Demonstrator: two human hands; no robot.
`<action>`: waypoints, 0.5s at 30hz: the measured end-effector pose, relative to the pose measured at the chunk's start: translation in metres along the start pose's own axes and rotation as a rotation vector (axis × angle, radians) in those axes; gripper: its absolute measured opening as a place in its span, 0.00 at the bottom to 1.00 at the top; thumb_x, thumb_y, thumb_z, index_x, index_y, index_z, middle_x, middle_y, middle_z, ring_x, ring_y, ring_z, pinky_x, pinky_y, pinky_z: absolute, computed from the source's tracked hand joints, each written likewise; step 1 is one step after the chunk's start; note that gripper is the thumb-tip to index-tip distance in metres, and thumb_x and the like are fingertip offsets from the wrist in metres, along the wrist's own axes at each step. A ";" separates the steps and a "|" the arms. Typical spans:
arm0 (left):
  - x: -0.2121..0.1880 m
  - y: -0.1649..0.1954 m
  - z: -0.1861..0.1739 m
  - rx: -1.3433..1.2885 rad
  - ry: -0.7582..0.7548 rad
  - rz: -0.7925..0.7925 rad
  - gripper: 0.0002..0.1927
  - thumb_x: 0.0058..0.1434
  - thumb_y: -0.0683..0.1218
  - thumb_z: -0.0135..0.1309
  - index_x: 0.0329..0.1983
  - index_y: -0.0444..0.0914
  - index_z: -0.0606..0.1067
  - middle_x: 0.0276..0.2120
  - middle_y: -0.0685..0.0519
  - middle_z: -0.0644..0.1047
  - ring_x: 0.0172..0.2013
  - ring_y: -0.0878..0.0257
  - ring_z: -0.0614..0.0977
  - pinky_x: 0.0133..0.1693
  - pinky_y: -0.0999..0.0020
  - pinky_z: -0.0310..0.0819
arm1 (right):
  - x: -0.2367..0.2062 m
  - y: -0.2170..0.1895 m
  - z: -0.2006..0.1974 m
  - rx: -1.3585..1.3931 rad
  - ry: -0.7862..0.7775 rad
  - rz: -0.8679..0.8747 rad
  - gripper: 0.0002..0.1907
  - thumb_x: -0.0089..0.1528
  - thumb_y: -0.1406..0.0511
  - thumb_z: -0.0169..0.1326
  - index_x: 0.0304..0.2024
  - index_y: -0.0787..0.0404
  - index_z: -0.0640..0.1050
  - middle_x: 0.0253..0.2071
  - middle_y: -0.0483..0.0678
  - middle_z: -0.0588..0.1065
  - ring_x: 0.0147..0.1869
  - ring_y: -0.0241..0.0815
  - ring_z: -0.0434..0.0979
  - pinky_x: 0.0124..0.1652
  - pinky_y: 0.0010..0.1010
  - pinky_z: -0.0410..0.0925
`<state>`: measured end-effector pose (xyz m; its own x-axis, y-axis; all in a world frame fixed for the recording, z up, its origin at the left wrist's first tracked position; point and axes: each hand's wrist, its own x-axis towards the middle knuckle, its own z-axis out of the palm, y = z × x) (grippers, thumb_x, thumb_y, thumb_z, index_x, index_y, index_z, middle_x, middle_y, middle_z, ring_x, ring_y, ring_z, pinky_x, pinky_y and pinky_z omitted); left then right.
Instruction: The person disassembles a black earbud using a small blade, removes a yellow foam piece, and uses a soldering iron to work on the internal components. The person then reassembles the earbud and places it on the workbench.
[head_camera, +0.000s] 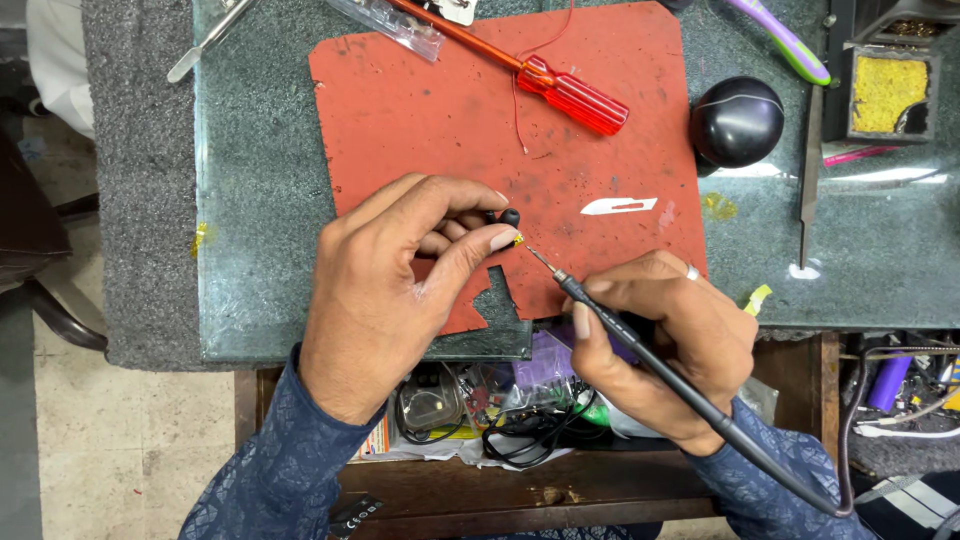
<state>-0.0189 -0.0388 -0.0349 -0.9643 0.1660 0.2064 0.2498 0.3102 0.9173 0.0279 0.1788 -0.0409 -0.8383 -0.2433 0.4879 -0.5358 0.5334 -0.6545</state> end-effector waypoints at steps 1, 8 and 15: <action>0.000 0.000 0.000 -0.003 -0.001 -0.003 0.08 0.62 0.41 0.64 0.43 0.36 0.79 0.37 0.53 0.82 0.36 0.69 0.86 0.36 0.76 0.84 | 0.001 0.000 0.000 -0.014 -0.011 -0.002 0.12 0.60 0.73 0.64 0.42 0.68 0.74 0.35 0.55 0.80 0.38 0.43 0.83 0.37 0.29 0.73; 0.000 -0.003 0.000 0.002 -0.004 0.003 0.08 0.63 0.41 0.64 0.43 0.36 0.79 0.37 0.54 0.81 0.37 0.69 0.86 0.37 0.76 0.85 | 0.007 -0.003 0.003 -0.056 -0.027 -0.020 0.10 0.60 0.74 0.64 0.41 0.68 0.76 0.35 0.54 0.80 0.38 0.44 0.82 0.37 0.28 0.72; 0.000 -0.004 0.001 0.000 -0.006 -0.004 0.08 0.62 0.42 0.64 0.43 0.37 0.80 0.38 0.54 0.82 0.37 0.69 0.86 0.36 0.76 0.85 | 0.005 -0.003 0.005 -0.077 -0.021 0.007 0.10 0.59 0.73 0.65 0.40 0.67 0.76 0.34 0.54 0.80 0.36 0.43 0.82 0.37 0.30 0.71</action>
<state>-0.0194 -0.0393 -0.0385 -0.9647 0.1705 0.2005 0.2457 0.3108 0.9182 0.0246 0.1721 -0.0393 -0.8443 -0.2556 0.4710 -0.5212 0.5959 -0.6109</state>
